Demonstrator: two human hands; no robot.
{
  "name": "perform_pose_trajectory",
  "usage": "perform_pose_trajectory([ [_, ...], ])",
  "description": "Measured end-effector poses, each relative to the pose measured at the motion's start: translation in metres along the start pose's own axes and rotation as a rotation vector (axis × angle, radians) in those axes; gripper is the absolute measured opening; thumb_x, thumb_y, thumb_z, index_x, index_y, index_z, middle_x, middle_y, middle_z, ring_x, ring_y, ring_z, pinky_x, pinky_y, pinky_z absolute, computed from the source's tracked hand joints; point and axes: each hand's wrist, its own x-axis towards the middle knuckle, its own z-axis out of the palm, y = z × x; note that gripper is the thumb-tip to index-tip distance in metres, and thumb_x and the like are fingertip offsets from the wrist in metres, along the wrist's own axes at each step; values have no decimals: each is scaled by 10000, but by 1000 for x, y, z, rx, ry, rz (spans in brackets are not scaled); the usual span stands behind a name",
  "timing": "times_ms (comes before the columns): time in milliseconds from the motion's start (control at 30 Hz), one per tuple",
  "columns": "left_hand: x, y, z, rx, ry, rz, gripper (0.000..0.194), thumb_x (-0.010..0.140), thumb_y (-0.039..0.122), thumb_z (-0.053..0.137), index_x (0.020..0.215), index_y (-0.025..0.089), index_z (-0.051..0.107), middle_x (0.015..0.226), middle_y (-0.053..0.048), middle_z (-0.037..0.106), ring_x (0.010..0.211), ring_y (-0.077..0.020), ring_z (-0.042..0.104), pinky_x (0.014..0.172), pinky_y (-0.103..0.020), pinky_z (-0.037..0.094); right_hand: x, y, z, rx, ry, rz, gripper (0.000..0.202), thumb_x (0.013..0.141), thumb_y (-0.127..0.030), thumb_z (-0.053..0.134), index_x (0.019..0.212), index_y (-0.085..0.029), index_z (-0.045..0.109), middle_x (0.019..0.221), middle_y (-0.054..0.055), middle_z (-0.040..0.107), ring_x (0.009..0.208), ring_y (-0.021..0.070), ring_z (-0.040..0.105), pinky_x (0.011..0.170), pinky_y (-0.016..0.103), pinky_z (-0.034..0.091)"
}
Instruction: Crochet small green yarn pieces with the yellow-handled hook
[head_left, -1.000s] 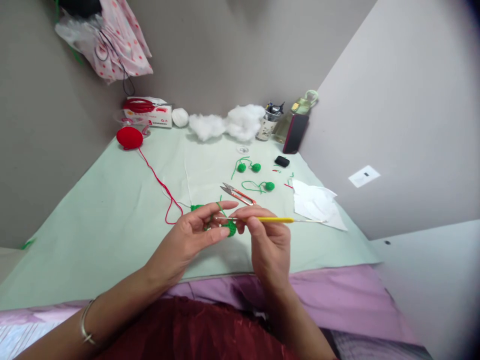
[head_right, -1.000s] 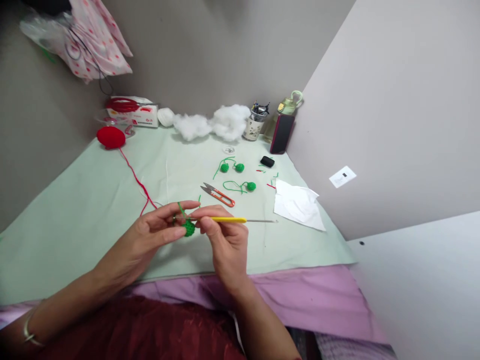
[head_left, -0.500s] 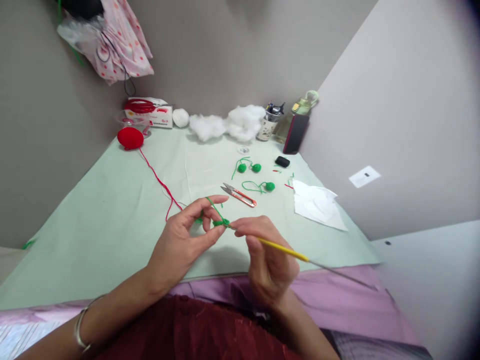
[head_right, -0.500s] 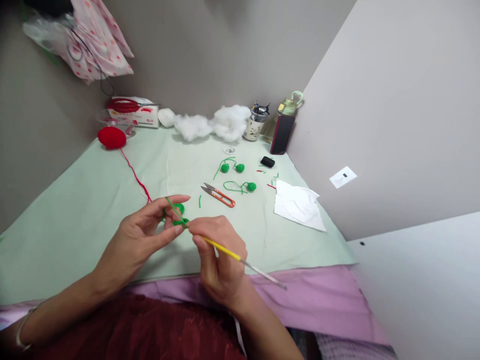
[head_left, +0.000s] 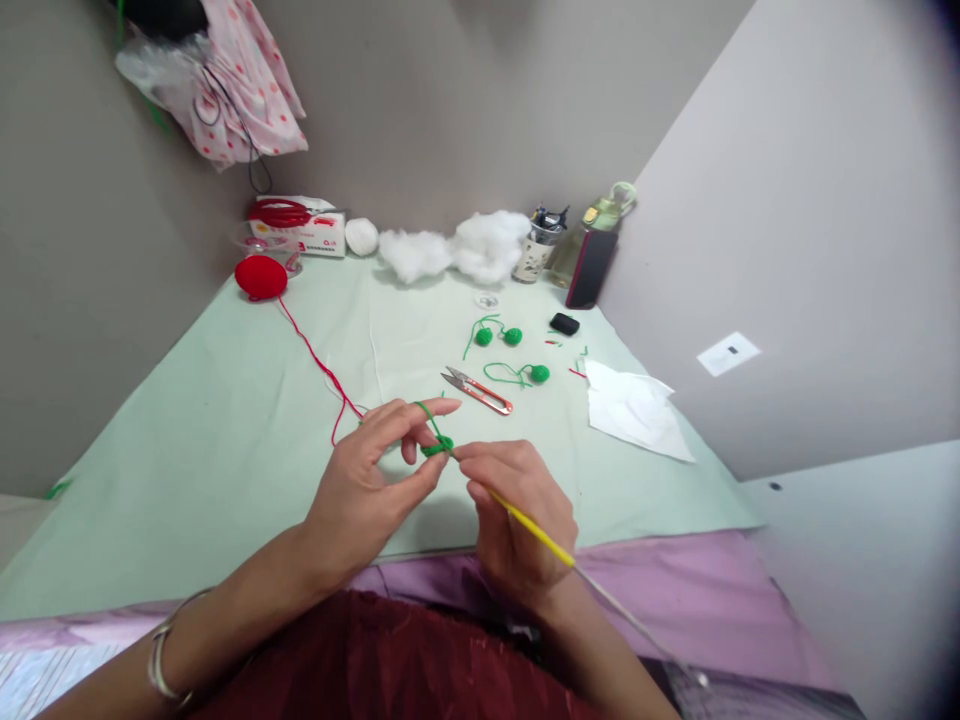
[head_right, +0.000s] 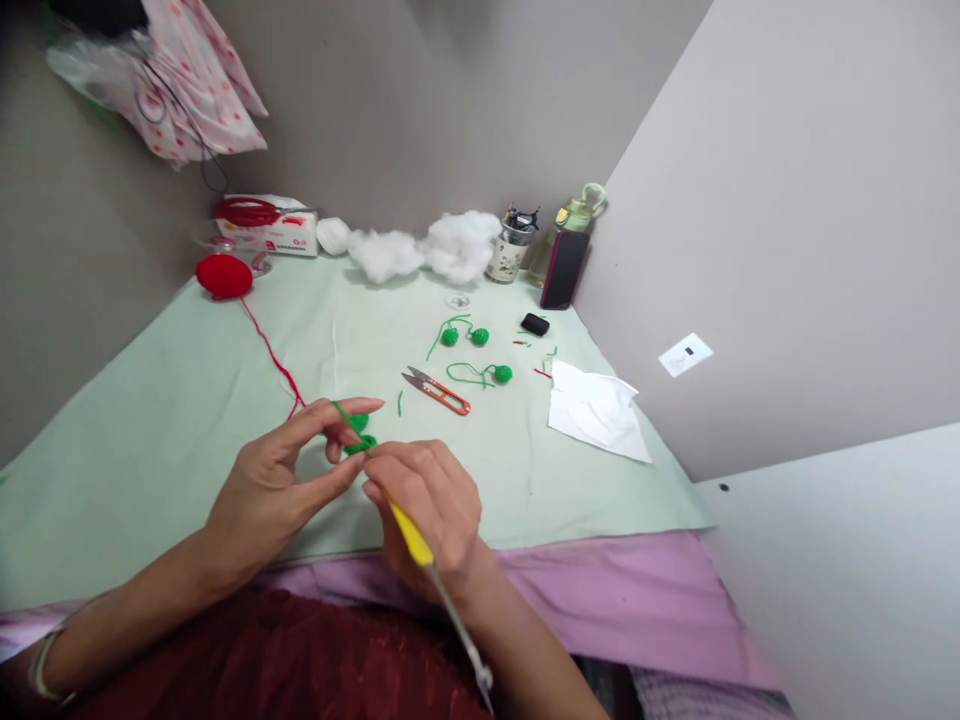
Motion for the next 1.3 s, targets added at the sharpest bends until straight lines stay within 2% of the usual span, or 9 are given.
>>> perform_pose_trajectory([
  [167,-2,-1,4,-94,-10,-104,461,786,175,800,1240,256,781,790,26,609,735,-158,534,814,-308,470,-9,6,6,-90,-6,-39,334,985,-88,582,1279,-221,665,1030,100,784,881,211,724,742,358,623],
  [300,-1,-4,3,-501,-173,-359,590,777,203,850,1347,293,728,815,32,592,758,-142,536,773,-277,464,-12,5,2,-121,-26,-20,413,952,-112,658,1302,-325,708,1063,75,760,973,244,730,798,379,632],
  [433,4,-4,-5,-766,-265,-567,565,797,297,880,1344,264,743,845,14,598,709,-109,519,685,-236,436,-3,3,-5,221,192,295,247,1034,-189,541,1100,-282,759,881,46,723,781,196,681,680,364,584],
  [567,6,-2,-6,-769,-248,-509,503,785,273,903,1274,302,785,876,19,635,731,-92,534,703,-216,431,4,8,-4,564,175,534,200,1039,-282,577,950,-229,749,811,32,702,681,162,621,660,348,544],
  [700,1,-2,0,-748,-256,-416,445,818,268,886,1249,329,791,869,26,670,797,-105,568,833,-240,452,3,12,1,648,130,549,184,1034,-302,606,1001,-253,780,948,47,765,775,163,652,699,330,548],
  [900,1,-7,-3,-623,-219,-374,420,872,291,844,1280,351,768,958,15,682,918,-135,587,919,-263,438,4,9,1,651,138,583,194,1044,-289,590,1001,-241,774,910,41,773,745,156,666,712,328,562],
  [1100,-1,-7,-6,-506,-182,-331,421,880,317,833,1292,355,756,948,13,649,863,-131,553,802,-242,439,6,5,-7,531,95,510,233,1071,-215,513,1032,-240,742,937,33,765,770,146,686,730,315,583],
  [1233,-2,-2,0,-369,-67,-300,418,881,284,826,1288,346,752,887,37,601,758,-105,487,741,-228,424,1,2,-7,198,-2,210,266,1033,-102,515,1167,-226,709,1021,68,766,909,184,715,783,343,609],
  [1300,-2,0,3,-437,-54,-326,505,843,296,861,1329,328,728,885,41,593,727,-98,478,723,-229,433,-3,3,-4,-16,-34,37,310,994,-57,558,1213,-217,709,1067,92,754,962,199,710,802,344,619],
])
